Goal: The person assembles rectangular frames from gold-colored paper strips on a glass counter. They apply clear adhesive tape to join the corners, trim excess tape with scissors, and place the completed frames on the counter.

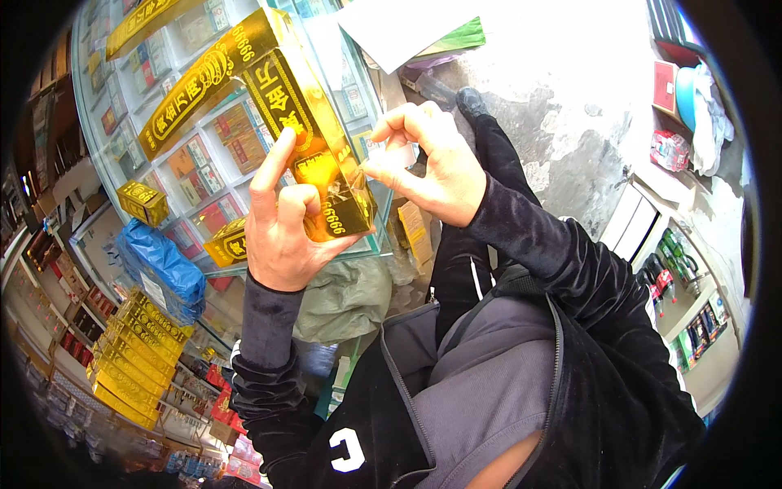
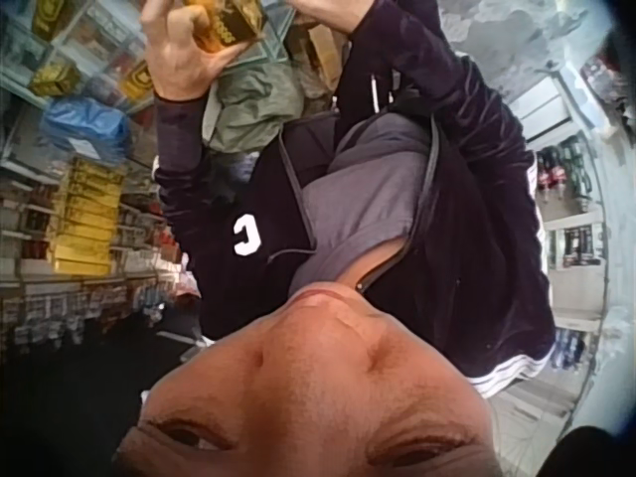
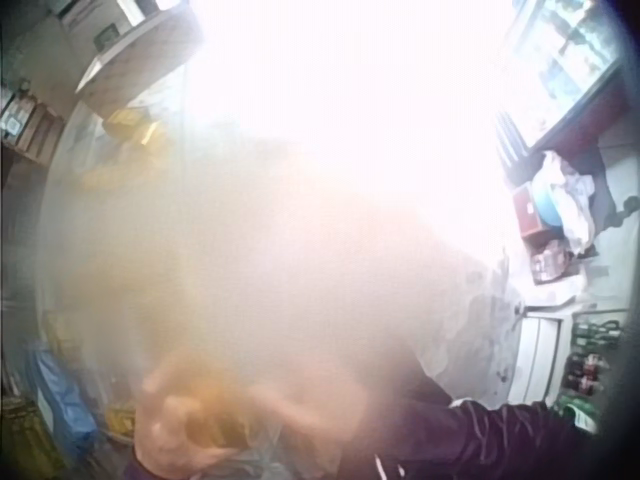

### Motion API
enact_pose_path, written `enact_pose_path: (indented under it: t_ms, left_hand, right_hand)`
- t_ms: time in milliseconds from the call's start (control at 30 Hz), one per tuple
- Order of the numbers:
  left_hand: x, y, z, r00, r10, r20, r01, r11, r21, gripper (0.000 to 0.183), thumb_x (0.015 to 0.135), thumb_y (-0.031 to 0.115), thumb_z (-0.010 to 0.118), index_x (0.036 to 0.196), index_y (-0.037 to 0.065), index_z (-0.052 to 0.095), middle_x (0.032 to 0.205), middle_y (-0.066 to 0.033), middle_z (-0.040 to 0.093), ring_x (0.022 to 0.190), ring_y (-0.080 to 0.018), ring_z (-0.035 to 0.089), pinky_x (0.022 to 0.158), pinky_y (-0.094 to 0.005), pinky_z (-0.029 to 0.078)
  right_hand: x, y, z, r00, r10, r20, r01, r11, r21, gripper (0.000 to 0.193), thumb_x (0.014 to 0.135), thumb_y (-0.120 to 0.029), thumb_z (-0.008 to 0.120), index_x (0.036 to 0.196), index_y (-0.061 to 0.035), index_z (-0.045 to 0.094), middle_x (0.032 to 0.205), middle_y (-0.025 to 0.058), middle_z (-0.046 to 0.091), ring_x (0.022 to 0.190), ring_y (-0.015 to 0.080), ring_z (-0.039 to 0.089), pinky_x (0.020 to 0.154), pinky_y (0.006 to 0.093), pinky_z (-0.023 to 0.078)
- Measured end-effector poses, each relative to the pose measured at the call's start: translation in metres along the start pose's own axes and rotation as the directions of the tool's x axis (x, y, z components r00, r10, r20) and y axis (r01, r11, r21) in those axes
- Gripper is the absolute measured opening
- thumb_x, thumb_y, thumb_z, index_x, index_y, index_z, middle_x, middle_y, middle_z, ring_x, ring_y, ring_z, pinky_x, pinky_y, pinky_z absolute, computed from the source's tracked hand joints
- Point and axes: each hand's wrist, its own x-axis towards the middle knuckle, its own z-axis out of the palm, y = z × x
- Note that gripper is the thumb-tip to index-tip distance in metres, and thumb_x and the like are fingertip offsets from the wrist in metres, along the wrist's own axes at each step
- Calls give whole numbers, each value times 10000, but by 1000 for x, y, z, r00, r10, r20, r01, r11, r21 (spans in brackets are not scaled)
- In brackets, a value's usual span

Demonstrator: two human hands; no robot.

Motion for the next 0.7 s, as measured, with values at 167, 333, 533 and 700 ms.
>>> enact_pose_path:
  t_ms: [167,333,533,700]
  left_hand:
    - [4,2,0,1000,20,16,-20,1000,6,686,598,299,984,998,69,477,1497,-267,414,1323,-413,509,1087,-487,465]
    - [10,5,4,999,50,-13,-50,999,-8,667,566,222,978,979,73,477,1481,-259,457,1277,-393,558,978,-436,535]
    - [10,6,6,999,37,-20,-37,999,-13,726,553,222,982,1039,77,463,1492,-247,452,1281,-383,550,1019,-432,509]
    - [8,7,5,1000,21,-4,-21,1000,1,721,557,223,981,1037,76,463,1494,-246,451,1283,-381,548,1020,-431,508]
  right_hand:
    - [0,0,-7,1000,-22,-9,22,1000,6,327,834,-253,779,1060,-70,630,848,63,601,907,235,540,876,366,423]
    - [-3,1,-14,999,48,7,-48,997,54,337,824,-249,778,1049,-52,622,839,70,607,839,205,594,785,346,489]
    - [-2,6,-9,993,105,50,-109,989,99,278,858,-161,758,1055,-29,614,899,51,593,861,156,586,850,312,464]
    - [4,16,-6,980,117,161,-155,958,243,285,888,-196,750,1064,-19,613,912,62,623,840,158,623,847,308,489]
